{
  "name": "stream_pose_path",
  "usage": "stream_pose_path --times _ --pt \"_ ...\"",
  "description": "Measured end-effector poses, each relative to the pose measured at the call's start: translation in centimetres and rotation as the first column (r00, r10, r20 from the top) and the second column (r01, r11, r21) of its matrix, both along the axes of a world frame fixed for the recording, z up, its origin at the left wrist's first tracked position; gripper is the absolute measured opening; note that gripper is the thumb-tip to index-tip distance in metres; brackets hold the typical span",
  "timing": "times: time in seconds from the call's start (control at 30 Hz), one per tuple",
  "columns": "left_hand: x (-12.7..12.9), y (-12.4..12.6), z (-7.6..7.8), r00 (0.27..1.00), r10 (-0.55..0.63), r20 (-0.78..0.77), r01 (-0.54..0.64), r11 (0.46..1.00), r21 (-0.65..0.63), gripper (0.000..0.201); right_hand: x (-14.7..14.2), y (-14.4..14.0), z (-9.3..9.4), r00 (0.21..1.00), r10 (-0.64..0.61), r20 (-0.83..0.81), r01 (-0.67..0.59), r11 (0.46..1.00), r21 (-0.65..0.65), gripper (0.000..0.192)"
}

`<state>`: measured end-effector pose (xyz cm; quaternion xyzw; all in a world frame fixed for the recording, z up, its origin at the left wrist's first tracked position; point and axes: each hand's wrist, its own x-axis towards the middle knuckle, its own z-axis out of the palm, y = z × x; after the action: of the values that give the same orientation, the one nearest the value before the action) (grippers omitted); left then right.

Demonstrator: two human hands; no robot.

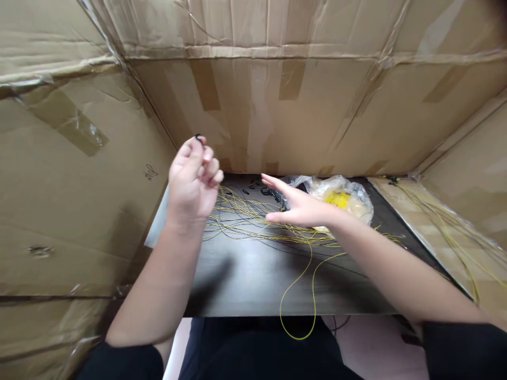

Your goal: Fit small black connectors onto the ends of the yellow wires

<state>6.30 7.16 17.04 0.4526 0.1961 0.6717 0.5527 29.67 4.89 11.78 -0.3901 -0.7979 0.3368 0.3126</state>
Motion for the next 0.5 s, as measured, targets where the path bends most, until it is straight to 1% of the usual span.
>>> stream_pose_path --times 0.03,0.07,0.1,0.13,0.17,0.2,0.23,0.27,0.3,0.33,0.37,0.43,0.5 --pt "1.3 -0.1 0.8 0.999 -0.040 -0.007 0.040 0.999 -0.012 0.013 -2.1 0.1 0.2 0.997 0.055 -0.056 -0.054 0.998 0.015 0.098" --pt "2.5 -0.1 1.6 0.997 -0.078 -0.013 0.077 0.997 -0.019 0.012 -4.2 0.3 0.5 0.987 0.101 -0.122 -0.100 0.995 0.017 0.097" --pt "3.4 -0.2 2.4 0.995 -0.104 -0.014 0.103 0.994 -0.024 0.012 -6.0 0.5 0.7 0.969 0.148 -0.197 -0.151 0.988 -0.001 0.090" --pt "4.0 -0.1 3.3 0.993 -0.121 -0.014 0.121 0.992 -0.029 0.011 -7.5 0.7 1.0 0.940 0.195 -0.281 -0.215 0.976 -0.042 0.077" --pt "4.3 0.0 4.1 0.990 -0.139 -0.014 0.138 0.990 -0.037 0.011 -8.5 0.9 1.2 0.906 0.239 -0.350 -0.290 0.952 -0.102 0.063" --pt "4.3 0.2 4.8 0.990 -0.140 0.003 0.140 0.990 -0.034 0.010 -9.0 1.1 1.3 0.872 0.265 -0.412 -0.355 0.921 -0.159 0.053" --pt "3.9 0.4 5.5 0.989 -0.145 0.022 0.146 0.989 -0.031 0.010 -9.0 1.4 1.4 0.842 0.269 -0.467 -0.400 0.892 -0.208 0.047" --pt "3.2 0.6 6.0 0.988 -0.146 0.049 0.147 0.989 -0.019 0.014 -8.5 1.6 1.5 0.821 0.255 -0.510 -0.425 0.871 -0.248 0.045" --pt "2.4 0.9 6.2 0.987 -0.134 0.084 0.134 0.991 0.000 0.020 -7.5 1.8 1.6 0.811 0.223 -0.542 -0.422 0.863 -0.277 0.044" --pt "1.4 1.1 6.3 0.987 -0.118 0.105 0.118 0.993 0.010 0.021 -6.1 1.9 1.8 0.808 0.182 -0.560 -0.402 0.866 -0.298 0.044" --pt "0.3 1.4 6.1 0.988 -0.081 0.135 0.077 0.996 0.035 0.019 -4.4 2.1 2.0 0.817 0.139 -0.559 -0.368 0.873 -0.320 0.044" --pt "-1.6 1.7 5.1 0.989 -0.028 0.142 0.023 0.999 0.040 0.014 -0.4 2.2 2.8 0.857 0.050 -0.513 -0.266 0.896 -0.357 0.044" --pt "-3.1 1.8 3.5 0.990 0.048 0.136 -0.054 0.998 0.041 0.012 3.7 2.1 3.9 0.901 -0.042 -0.432 -0.136 0.918 -0.373 0.042"
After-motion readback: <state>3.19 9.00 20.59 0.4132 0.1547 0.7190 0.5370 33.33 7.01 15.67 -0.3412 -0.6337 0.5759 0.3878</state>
